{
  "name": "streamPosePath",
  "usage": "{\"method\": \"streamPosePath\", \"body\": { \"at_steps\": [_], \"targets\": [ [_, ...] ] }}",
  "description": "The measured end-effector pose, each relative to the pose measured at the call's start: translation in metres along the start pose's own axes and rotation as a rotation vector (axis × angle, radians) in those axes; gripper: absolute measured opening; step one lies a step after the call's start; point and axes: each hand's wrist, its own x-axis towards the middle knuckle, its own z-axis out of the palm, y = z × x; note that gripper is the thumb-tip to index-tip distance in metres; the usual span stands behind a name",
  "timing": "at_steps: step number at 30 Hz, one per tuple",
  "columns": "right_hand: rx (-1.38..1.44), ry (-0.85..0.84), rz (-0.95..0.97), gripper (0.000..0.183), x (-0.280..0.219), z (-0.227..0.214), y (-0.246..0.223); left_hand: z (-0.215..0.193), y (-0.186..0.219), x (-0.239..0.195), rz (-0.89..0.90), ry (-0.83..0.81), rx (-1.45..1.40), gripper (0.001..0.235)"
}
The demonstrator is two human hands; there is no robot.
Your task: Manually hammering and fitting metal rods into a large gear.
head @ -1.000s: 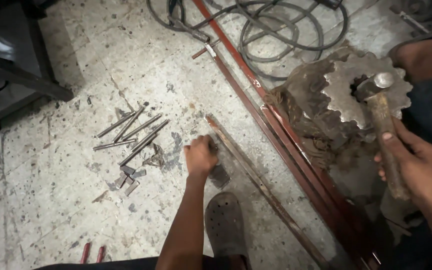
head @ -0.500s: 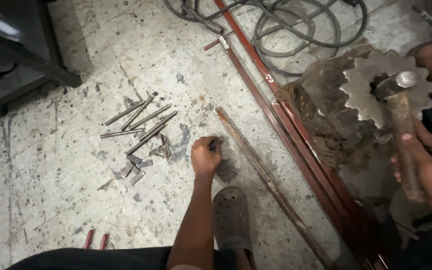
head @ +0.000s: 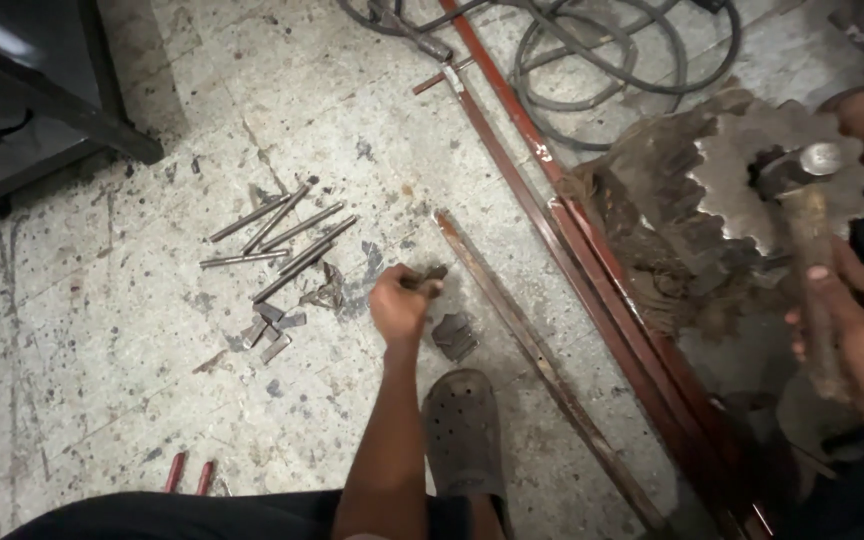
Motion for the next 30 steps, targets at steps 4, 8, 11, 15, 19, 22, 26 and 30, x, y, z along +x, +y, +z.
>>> {"method": "streamPosePath", "body": {
  "at_steps": [4, 8, 11, 15, 19, 22, 26, 30],
  "targets": [
    [0.054, 0.091, -0.031, 0.051, -0.017, 0.003, -0.027, 0.021, -0.007, 0.016, -0.053, -0.053, -0.206, 0.014],
    [0.325, 0.083, 0.006, 0.051, -0.022, 0.003, -0.033, 0.043, 0.101, -0.002, 0.029, 0.052, -0.807, 0.015],
    [0.421, 0.088, 0.03, 0.052, -0.027, 0.003, -0.031, 0.079, 0.179, -0.039, 0.285, -0.11, -0.63, 0.014],
    [0.504, 0.107, 0.032, 0.053, -0.037, -0.001, -0.034, 0.117, 0.245, -0.078, 0.359, -0.136, -0.685, 0.011],
    [0.562, 0.103, 0.064, 0.054, -0.046, -0.012, -0.032, 0.134, 0.267, -0.089, 0.518, -0.078, -0.585, 0.013],
    [0.627, 0.091, 0.118, 0.056, -0.049, -0.019, -0.033, 0.136, 0.276, -0.094, 0.622, -0.058, -0.53, 0.014],
    [0.669, 0.082, 0.188, 0.059, -0.046, -0.024, -0.039, 0.139, 0.274, -0.096, 0.74, -0.005, -0.519, 0.014],
    [0.684, 0.088, 0.222, 0.06, -0.043, -0.024, -0.039, 0.138, 0.266, -0.1, 0.645, -0.052, -0.508, 0.012]
  ]
}}
